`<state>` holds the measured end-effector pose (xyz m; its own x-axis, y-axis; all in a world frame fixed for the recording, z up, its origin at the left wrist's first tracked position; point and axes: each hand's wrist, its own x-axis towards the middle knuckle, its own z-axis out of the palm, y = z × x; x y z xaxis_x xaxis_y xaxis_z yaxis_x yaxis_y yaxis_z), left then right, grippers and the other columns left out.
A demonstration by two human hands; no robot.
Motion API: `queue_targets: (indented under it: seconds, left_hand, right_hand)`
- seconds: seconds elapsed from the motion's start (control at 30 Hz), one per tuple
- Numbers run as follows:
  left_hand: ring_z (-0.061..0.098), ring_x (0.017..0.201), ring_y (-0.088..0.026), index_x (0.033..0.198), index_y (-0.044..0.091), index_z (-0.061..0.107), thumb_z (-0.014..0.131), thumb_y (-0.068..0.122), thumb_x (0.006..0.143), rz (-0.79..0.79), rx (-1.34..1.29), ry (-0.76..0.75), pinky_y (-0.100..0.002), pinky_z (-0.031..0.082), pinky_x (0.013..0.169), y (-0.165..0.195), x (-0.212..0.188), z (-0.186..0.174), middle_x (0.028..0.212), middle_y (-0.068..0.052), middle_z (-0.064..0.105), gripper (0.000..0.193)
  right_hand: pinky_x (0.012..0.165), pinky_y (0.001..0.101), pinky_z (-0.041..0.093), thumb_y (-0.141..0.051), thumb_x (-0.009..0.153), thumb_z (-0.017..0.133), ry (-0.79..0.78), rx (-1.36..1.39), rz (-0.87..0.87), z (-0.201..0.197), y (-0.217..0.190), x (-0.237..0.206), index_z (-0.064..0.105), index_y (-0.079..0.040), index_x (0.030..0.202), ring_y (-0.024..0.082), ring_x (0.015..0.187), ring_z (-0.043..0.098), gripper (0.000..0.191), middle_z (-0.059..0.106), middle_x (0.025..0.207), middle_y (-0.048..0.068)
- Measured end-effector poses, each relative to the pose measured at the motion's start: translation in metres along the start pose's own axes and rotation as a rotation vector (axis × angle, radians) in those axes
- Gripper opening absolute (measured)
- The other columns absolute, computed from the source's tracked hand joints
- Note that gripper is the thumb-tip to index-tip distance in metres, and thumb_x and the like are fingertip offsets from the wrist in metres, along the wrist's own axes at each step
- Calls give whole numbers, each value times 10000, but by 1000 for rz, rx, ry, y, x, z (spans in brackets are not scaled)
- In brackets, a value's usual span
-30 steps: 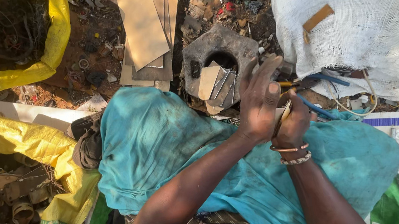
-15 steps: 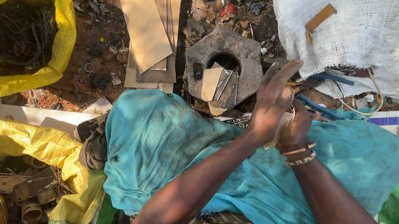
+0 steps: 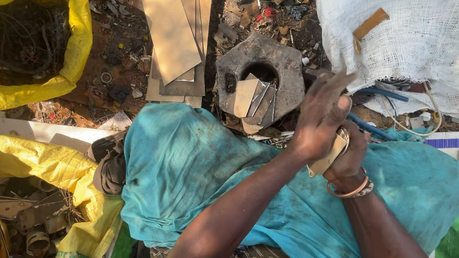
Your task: The person sits on the ground in a scrap yard, picks up flat metal pieces from sacks and the ground, and hammers them flat on a hexagonal stone block. They place the hammered pieces on a wooden board and continue handling more metal pieces.
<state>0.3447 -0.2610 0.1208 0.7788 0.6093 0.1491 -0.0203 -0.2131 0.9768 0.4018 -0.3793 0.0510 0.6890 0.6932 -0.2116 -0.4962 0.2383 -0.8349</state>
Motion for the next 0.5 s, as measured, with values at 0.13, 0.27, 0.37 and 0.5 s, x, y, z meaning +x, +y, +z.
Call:
queue_targets:
  seconds: [0.13, 0.27, 0.37, 0.5]
  left_hand:
    - [275, 1580, -374, 1539, 74, 498, 347, 728, 1045, -117, -582, -122, -481, 210, 1293, -2, 8, 5, 1631, -197, 430, 834]
    - [630, 1333, -308, 1449, 30, 523, 625, 622, 942, -416, -92, -68, -402, 479, 1135, -2, 0, -1, 1403, -201, 631, 786]
    - [656, 1246, -289, 1217, 47, 718, 773, 374, 860, -179, 90, -33, -381, 509, 1067, 3, -21, -11, 1334, -129, 685, 488]
    - [644, 1100, -319, 1047, 7, 704, 835, 232, 812, -206, 99, 116, -415, 511, 962, 17, -38, -14, 1141, -149, 657, 350]
  right_hand:
    - [955, 367, 576, -300, 1028, 462, 171, 385, 191, 14, -10, 14, 632, 21, 1270, 236, 1072, 696, 436, 689, 1181, 115]
    - [861, 388, 585, -309, 1008, 481, 223, 482, 188, 11, -10, 35, 634, -29, 1115, 259, 953, 699, 336, 693, 1048, 112]
    - [700, 377, 556, -294, 1043, 515, 217, 449, 113, 2, -6, 39, 620, -74, 959, 225, 774, 650, 257, 636, 854, 60]
    - [589, 331, 491, -248, 1083, 562, 314, 334, 3, -4, 7, 37, 561, -106, 838, 159, 656, 577, 282, 560, 745, 14]
